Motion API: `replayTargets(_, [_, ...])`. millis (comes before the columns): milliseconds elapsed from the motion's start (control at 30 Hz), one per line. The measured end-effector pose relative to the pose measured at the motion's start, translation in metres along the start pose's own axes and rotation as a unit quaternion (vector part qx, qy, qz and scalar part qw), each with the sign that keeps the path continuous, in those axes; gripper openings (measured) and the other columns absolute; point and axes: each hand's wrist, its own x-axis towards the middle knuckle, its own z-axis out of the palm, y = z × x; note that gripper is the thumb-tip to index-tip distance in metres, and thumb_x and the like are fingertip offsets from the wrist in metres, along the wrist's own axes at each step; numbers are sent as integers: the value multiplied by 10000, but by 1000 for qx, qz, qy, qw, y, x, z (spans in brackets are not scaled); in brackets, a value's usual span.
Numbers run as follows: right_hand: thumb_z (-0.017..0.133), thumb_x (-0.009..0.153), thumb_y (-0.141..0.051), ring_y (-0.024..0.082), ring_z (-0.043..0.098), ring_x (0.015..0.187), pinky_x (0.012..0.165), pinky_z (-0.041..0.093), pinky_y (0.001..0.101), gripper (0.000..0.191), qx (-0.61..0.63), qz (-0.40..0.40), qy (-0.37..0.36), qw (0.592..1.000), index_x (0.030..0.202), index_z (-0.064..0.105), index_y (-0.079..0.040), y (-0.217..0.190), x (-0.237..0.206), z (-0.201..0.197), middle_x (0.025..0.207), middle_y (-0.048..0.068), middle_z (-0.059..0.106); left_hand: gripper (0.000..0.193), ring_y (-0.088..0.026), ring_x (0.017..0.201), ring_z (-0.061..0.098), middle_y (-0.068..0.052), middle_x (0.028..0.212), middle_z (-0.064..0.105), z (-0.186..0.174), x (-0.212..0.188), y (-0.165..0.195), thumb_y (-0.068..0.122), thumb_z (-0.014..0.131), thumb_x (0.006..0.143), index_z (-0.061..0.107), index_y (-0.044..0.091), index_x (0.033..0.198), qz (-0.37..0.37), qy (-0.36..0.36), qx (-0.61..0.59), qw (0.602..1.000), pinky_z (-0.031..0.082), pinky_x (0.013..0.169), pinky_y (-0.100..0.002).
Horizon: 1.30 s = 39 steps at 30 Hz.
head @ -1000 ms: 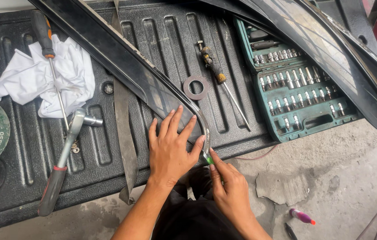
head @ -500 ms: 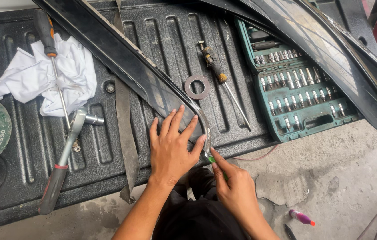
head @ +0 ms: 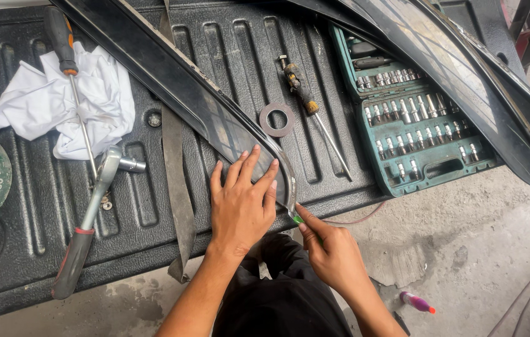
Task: The person uses a green utility knife to carefully trim the edge of a long black plastic car molding piece placed on a truck bed liner. They hold the molding with one hand and guide the knife along the edge with the other, removing small strips of material.
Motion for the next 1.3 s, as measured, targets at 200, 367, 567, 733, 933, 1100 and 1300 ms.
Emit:
replayTargets(200, [608, 944, -275, 323, 668, 516, 563, 493, 424, 429, -51, 9, 8, 999, 1366, 679, -292, -3, -1, 2, 592, 166, 668, 393, -278, 1371, 500, -120, 1496, 552, 1, 0, -2, 261, 596, 933, 717, 225, 1305, 7, -12, 3, 1000, 240, 1179, -590])
replayTargets(367, [621, 939, -272, 329, 670, 535, 560, 491, 438, 374, -45, -28, 37, 998, 1303, 701, -254, 2, 0, 4, 613, 157, 676, 396, -277, 1379, 495, -113, 1498, 552, 1, -1, -2, 255, 585, 934, 716, 227, 1307, 7, -11, 2, 1000, 238, 1186, -584])
replayTargets(567, [638, 952, -175, 331, 691, 658, 571, 513, 434, 350, -60, -184, 160, 968, 1297, 697, -157, 17, -6, 25, 797, 147, 730, 389, -272, 1373, 503, -101, 1491, 561, -1, 1, -2, 258, 571, 934, 727, 237, 1290, 0, -10, 1, 1000, 252, 1185, -576])
replayTargets(733, [647, 928, -125, 266, 630, 509, 492, 479, 436, 423, -154, -158, 200, 955, 1347, 684, -170, 25, -1, 33, 705, 121, 705, 400, -274, 1362, 503, -106, 1487, 562, -2, 2, 0, 268, 581, 918, 730, 239, 1288, -7, -5, -2, 1000, 248, 1182, -574])
replayTargets(933, [612, 981, -204, 270, 578, 436, 486, 439, 432, 429, -21, -2, 102, 995, 1408, 643, -227, 25, 7, -2, 508, 159, 608, 390, -276, 1374, 496, -108, 1491, 558, -3, 3, 1, 277, 583, 923, 733, 235, 1281, -7, -4, -12, 1000, 231, 1190, -564])
replayTargets(1100, [622, 941, -222, 282, 614, 460, 523, 468, 409, 461, -39, -96, 36, 994, 1401, 630, -200, 12, 2, -12, 546, 154, 627, 390, -278, 1366, 502, -115, 1481, 564, -4, 3, 2, 280, 587, 915, 744, 223, 1267, -8, -4, -10, 1000, 233, 1187, -571])
replayTargets(1300, [626, 945, -223, 272, 679, 540, 549, 504, 398, 404, -47, -163, 39, 985, 1342, 672, -162, 8, 7, -11, 709, 127, 732, 384, -277, 1363, 507, -123, 1478, 568, -3, 3, 1, 290, 590, 918, 747, 219, 1261, -3, -1, -3, 1000, 244, 1181, -578])
